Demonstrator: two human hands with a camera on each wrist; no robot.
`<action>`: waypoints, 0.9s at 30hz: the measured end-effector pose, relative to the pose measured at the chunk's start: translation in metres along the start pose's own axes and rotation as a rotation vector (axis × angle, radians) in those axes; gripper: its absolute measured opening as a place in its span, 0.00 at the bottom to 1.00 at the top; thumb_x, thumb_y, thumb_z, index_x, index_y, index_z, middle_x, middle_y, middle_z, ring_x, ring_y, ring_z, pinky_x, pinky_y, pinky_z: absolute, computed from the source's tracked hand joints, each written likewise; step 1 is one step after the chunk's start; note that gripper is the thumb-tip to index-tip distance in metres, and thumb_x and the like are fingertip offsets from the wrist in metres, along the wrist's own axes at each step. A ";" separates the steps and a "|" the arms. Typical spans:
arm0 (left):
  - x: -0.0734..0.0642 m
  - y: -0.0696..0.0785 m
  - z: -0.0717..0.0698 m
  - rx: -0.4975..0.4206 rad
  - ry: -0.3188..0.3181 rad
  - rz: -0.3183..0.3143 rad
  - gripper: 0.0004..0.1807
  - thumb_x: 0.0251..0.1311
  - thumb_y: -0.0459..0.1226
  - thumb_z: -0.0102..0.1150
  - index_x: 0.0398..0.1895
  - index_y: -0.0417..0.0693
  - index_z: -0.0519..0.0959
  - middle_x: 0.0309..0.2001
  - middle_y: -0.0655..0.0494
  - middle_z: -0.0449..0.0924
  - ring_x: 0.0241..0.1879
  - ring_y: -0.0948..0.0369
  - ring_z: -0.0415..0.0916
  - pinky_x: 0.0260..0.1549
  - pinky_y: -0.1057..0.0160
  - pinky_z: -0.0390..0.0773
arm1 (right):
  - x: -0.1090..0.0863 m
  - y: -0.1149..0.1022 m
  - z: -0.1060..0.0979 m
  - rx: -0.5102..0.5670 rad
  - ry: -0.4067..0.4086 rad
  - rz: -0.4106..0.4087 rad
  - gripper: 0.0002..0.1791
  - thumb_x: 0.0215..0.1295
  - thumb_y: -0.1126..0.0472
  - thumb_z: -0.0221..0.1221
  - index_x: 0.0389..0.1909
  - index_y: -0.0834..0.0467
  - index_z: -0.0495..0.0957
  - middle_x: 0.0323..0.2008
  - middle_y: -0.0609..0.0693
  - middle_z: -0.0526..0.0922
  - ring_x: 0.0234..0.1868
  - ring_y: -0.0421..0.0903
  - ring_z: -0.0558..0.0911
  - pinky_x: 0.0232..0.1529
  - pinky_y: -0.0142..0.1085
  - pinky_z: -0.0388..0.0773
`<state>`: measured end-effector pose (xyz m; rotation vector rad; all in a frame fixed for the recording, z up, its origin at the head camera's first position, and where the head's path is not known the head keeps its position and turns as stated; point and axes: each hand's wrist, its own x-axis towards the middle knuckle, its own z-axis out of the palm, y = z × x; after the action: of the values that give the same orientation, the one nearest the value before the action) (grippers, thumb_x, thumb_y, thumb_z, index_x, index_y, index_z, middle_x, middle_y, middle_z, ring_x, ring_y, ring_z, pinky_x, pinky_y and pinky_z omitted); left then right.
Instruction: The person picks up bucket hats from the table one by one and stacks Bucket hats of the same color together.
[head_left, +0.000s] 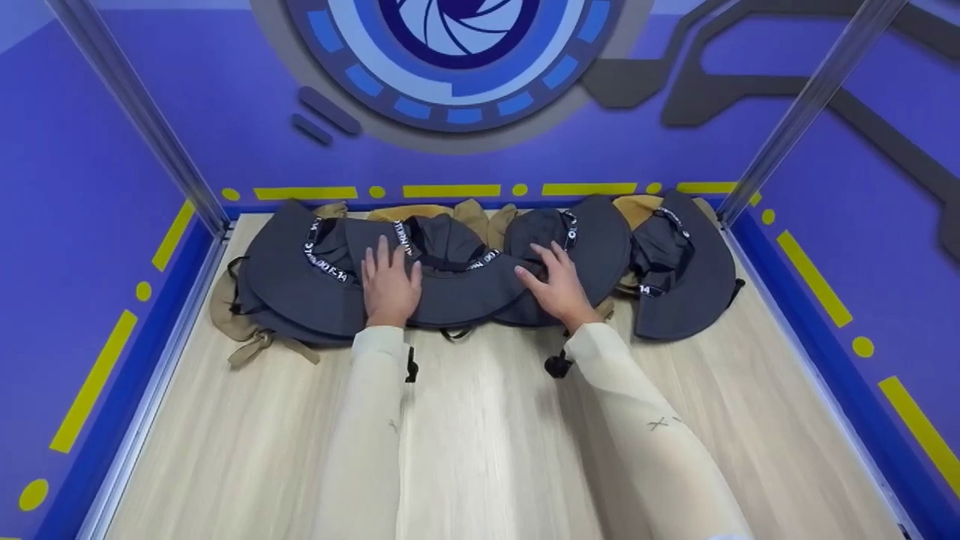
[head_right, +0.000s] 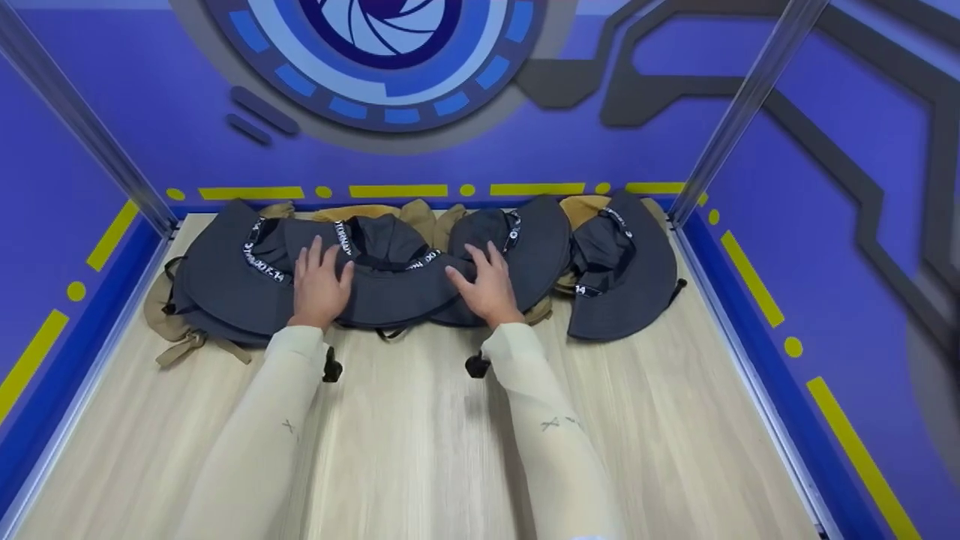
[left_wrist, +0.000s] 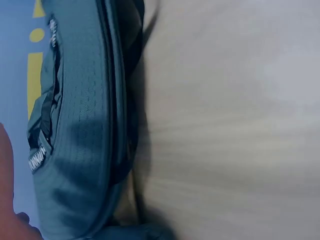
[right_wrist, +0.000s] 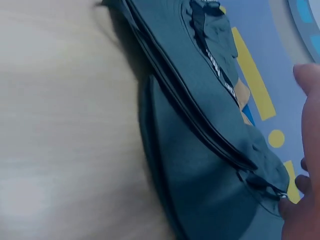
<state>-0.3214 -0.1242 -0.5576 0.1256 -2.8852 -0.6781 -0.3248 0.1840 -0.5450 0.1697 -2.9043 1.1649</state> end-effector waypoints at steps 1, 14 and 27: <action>-0.001 -0.002 0.001 -0.035 0.013 -0.024 0.30 0.79 0.53 0.43 0.76 0.50 0.64 0.83 0.45 0.43 0.82 0.39 0.38 0.80 0.42 0.42 | -0.002 0.000 0.003 0.031 0.010 0.003 0.39 0.71 0.34 0.56 0.76 0.49 0.65 0.80 0.62 0.52 0.81 0.63 0.53 0.78 0.59 0.54; 0.003 -0.007 0.003 -0.446 0.171 -0.280 0.31 0.76 0.49 0.50 0.77 0.49 0.61 0.80 0.37 0.42 0.78 0.36 0.42 0.75 0.42 0.55 | -0.023 -0.010 0.033 0.566 0.141 0.311 0.35 0.68 0.50 0.65 0.70 0.59 0.66 0.64 0.64 0.71 0.63 0.56 0.72 0.66 0.48 0.69; 0.014 -0.007 -0.008 -0.764 0.175 -0.552 0.34 0.73 0.49 0.54 0.77 0.53 0.57 0.78 0.40 0.48 0.73 0.34 0.50 0.74 0.43 0.56 | -0.015 -0.027 0.039 1.017 0.176 0.567 0.38 0.68 0.57 0.65 0.74 0.57 0.57 0.72 0.61 0.61 0.63 0.56 0.72 0.69 0.47 0.73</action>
<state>-0.3331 -0.1360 -0.5518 0.8259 -2.2208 -1.6933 -0.3060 0.1389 -0.5549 -0.7501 -1.9620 2.4564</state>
